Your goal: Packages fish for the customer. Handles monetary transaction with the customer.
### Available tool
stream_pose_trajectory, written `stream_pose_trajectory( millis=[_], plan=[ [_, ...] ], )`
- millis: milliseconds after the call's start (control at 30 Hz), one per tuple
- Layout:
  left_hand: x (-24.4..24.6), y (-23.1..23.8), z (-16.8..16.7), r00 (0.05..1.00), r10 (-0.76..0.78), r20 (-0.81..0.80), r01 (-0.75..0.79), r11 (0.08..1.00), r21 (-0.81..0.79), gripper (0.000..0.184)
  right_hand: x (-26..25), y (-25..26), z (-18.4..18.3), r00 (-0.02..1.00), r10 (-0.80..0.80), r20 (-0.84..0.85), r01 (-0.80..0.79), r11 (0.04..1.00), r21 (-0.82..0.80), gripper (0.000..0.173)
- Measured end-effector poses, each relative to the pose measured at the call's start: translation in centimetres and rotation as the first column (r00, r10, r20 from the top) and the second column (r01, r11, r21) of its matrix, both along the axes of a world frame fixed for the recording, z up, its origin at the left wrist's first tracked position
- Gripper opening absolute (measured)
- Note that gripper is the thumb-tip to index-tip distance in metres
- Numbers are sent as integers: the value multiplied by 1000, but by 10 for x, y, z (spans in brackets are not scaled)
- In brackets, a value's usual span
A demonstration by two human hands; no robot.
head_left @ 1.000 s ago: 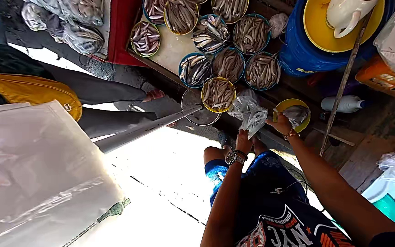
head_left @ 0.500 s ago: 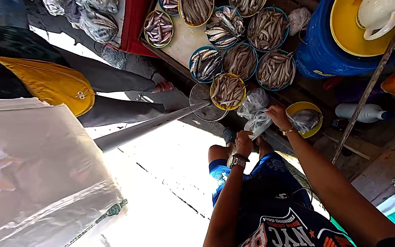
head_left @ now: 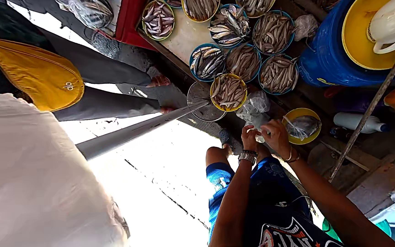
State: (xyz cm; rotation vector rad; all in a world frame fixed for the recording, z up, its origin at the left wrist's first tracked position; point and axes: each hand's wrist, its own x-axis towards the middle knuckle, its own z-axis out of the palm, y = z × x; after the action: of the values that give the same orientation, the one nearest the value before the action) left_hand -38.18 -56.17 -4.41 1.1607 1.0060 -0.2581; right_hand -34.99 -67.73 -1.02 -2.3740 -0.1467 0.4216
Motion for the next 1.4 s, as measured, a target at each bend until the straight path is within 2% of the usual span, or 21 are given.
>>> stream_pose_trajectory(
  millis=[67, 133, 167, 267, 333, 400, 433, 467, 500, 567, 600, 667, 700, 767, 833, 900, 1000, 1067, 1200, 1300, 1400],
  plan=[
    [-7, 4, 0, 999, 29, 41, -25, 995, -93, 20, 29, 3, -19, 989, -146, -26, 143, 986, -91, 39],
    [-14, 4, 4, 999, 27, 42, -22, 992, -126, 20, 58, 14, -44, 973, -172, -155, 134, 964, -229, 65],
    [-18, 5, 5, 999, 20, 35, -15, 991, -130, 19, 70, 20, -57, 964, -146, -222, 84, 961, -264, 66],
    [-25, 8, 9, 1000, 4, 15, -2, 993, -120, 17, 86, 33, -83, 950, -10, -312, -46, 984, -171, 30],
    [-27, 10, 12, 1000, -1, 15, 2, 991, -130, 15, 81, 35, -87, 955, -53, -293, 74, 996, 59, 23],
    [-28, 10, 14, 1000, 0, 27, 4, 989, -147, 14, 72, 37, -91, 943, -124, -309, 220, 928, 300, 19],
    [-28, 10, 14, 999, 6, 33, -1, 988, -154, 14, 68, 38, -95, 938, -106, -332, 227, 908, 352, 18],
    [-28, 9, 14, 999, 12, 37, -6, 987, -160, 14, 66, 40, -101, 942, -59, -330, 181, 918, 354, 21],
    [-28, 9, 13, 999, 12, 42, -5, 987, -162, 14, 65, 45, -108, 952, 16, -306, 81, 950, 303, 33],
    [-30, 8, 13, 998, 7, 60, 3, 986, -167, 14, 61, 58, -113, 956, 188, -224, -168, 980, 102, 50],
    [-32, 8, 14, 997, -1, 73, 13, 988, -156, 13, 61, 66, -111, 947, 251, -201, -257, 967, 0, 45],
    [-37, 10, 20, 996, -33, 86, 42, 993, -109, 13, 62, 78, -105, 943, 276, -185, -295, 952, -83, 23],
    [-42, 13, 24, 994, -54, 94, 61, 995, -74, 13, 65, 80, -100, 950, 239, -198, -253, 966, -48, 20],
    [-57, 24, 34, 988, -98, 122, 99, 995, -5, 15, 68, 72, -87, 965, 88, -246, -61, 991, 118, 23],
    [-73, 37, 47, 976, -132, 170, 126, 991, 48, 15, 74, 49, -69, 954, -21, -299, 99, 963, 249, 22],
    [-85, 52, 66, 960, -151, 236, 127, 985, 113, 14, 84, 25, -54, 940, -22, -340, 132, 943, 304, 24],
    [-95, 80, 95, 934, -143, 329, 64, 969, 239, 13, 95, 9, -30, 930, 66, -362, 64, 940, 334, 29],
    [-98, 94, 116, 930, -96, 354, -7, 960, 279, 13, 90, 13, 13, 943, 137, -303, -24, 937, 349, 27],
    [-103, 123, 155, 911, 112, 397, -188, 969, 159, 13, 56, 37, 113, 944, 311, -113, -293, 943, 157, 27],
    [-110, 152, 186, 882, 112, 457, -194, 972, 135, 13, 28, 75, 168, 907, 392, -153, -383, 920, 84, 29],
    [-119, 174, 215, 871, 70, 485, -135, 986, 100, 12, -4, 121, 196, 890, 434, -138, -429, 901, 65, 30]
  ],
)
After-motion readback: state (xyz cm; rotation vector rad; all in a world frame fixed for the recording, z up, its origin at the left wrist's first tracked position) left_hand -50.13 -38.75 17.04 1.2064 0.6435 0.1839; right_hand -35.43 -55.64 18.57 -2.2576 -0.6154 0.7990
